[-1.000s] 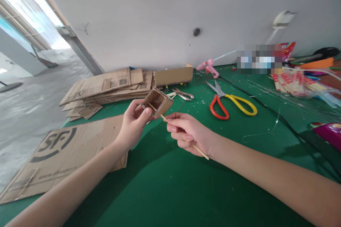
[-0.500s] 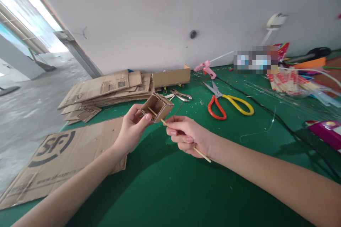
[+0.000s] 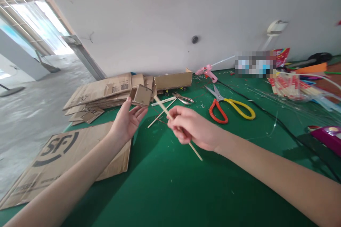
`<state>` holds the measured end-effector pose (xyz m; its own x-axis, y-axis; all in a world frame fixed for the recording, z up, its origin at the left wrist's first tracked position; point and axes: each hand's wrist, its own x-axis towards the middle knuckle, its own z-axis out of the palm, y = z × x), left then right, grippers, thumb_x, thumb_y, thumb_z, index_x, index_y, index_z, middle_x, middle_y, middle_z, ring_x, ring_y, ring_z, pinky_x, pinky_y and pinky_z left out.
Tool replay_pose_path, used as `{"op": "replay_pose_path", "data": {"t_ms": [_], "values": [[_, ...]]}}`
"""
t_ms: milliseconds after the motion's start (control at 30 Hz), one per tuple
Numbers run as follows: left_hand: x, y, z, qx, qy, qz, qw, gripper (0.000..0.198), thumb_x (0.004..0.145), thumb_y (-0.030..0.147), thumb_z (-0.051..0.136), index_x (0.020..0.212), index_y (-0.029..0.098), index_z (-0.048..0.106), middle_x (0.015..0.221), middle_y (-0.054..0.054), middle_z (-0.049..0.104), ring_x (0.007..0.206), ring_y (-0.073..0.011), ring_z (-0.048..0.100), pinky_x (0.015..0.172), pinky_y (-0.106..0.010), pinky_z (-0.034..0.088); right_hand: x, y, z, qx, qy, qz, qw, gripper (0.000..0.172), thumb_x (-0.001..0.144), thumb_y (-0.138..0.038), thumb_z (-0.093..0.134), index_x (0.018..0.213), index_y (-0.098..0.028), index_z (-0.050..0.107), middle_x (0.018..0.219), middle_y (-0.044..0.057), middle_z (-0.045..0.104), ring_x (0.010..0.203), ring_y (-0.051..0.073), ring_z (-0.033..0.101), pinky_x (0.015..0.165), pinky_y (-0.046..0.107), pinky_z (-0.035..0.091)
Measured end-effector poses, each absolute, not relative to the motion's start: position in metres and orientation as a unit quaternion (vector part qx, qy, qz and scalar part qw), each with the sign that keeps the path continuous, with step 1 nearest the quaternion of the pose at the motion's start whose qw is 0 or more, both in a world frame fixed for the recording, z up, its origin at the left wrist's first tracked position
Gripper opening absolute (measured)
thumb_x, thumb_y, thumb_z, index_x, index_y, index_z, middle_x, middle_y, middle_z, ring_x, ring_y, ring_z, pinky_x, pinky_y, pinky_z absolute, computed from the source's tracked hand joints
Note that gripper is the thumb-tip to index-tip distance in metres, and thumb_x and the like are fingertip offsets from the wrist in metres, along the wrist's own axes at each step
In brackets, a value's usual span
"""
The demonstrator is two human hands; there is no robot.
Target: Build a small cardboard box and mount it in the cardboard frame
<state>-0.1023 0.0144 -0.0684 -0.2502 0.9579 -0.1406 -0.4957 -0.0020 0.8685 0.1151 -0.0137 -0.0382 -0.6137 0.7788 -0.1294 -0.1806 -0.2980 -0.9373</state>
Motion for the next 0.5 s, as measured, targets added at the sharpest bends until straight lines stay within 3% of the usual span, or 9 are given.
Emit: {"op": "replay_pose_path", "data": {"t_ms": [67, 167, 333, 500], "values": [[-0.095, 0.007, -0.066, 0.248, 0.45, 0.612, 0.601, 0.028, 0.092, 0.04, 0.049, 0.101, 0.017, 0.062, 0.085, -0.009, 0.07, 0.07, -0.0116, 0.07, 0.068, -0.018, 0.059, 0.118, -0.011, -0.028, -0.241, -0.477, 0.724, 0.436, 0.019, 0.07, -0.013, 0.055, 0.064, -0.02, 0.039, 0.054, -0.007, 0.032, 0.044, 0.005, 0.025, 0.041, 0.02, 0.02], [-0.076, -0.01, -0.065, 0.259, 0.455, 0.539, 0.66, 0.034, 0.092, 0.042, 0.049, 0.111, 0.016, 0.061, 0.091, -0.012, 0.07, 0.074, -0.0148, 0.071, 0.064, -0.017, 0.06, 0.125, -0.013, -0.01, -0.201, -0.479, 0.654, 0.55, 0.041, 0.081, -0.028, 0.053, 0.054, -0.02, 0.023, 0.051, -0.006, 0.019, 0.045, 0.008, 0.019, 0.043, 0.024, 0.023], [-0.054, -0.029, -0.067, 0.265, 0.452, 0.478, 0.705, 0.035, 0.091, 0.044, 0.051, 0.106, 0.015, 0.063, 0.089, -0.013, 0.071, 0.072, -0.0151, 0.071, 0.064, -0.017, 0.06, 0.129, -0.029, 0.006, -0.205, -0.563, 0.551, 0.581, 0.054, 0.089, -0.048, 0.047, 0.052, -0.021, 0.019, 0.05, -0.004, 0.017, 0.046, 0.011, 0.02, 0.047, 0.028, 0.028], [-0.051, -0.033, -0.068, 0.269, 0.446, 0.465, 0.716, 0.038, 0.091, 0.045, 0.05, 0.109, 0.014, 0.062, 0.097, -0.015, 0.071, 0.079, -0.0169, 0.072, 0.065, -0.018, 0.06, 0.123, -0.03, -0.011, -0.126, -0.605, 0.54, 0.571, 0.051, 0.092, -0.042, 0.047, 0.052, -0.02, 0.025, 0.053, -0.003, 0.025, 0.051, 0.012, 0.024, 0.052, 0.03, 0.028]]}}
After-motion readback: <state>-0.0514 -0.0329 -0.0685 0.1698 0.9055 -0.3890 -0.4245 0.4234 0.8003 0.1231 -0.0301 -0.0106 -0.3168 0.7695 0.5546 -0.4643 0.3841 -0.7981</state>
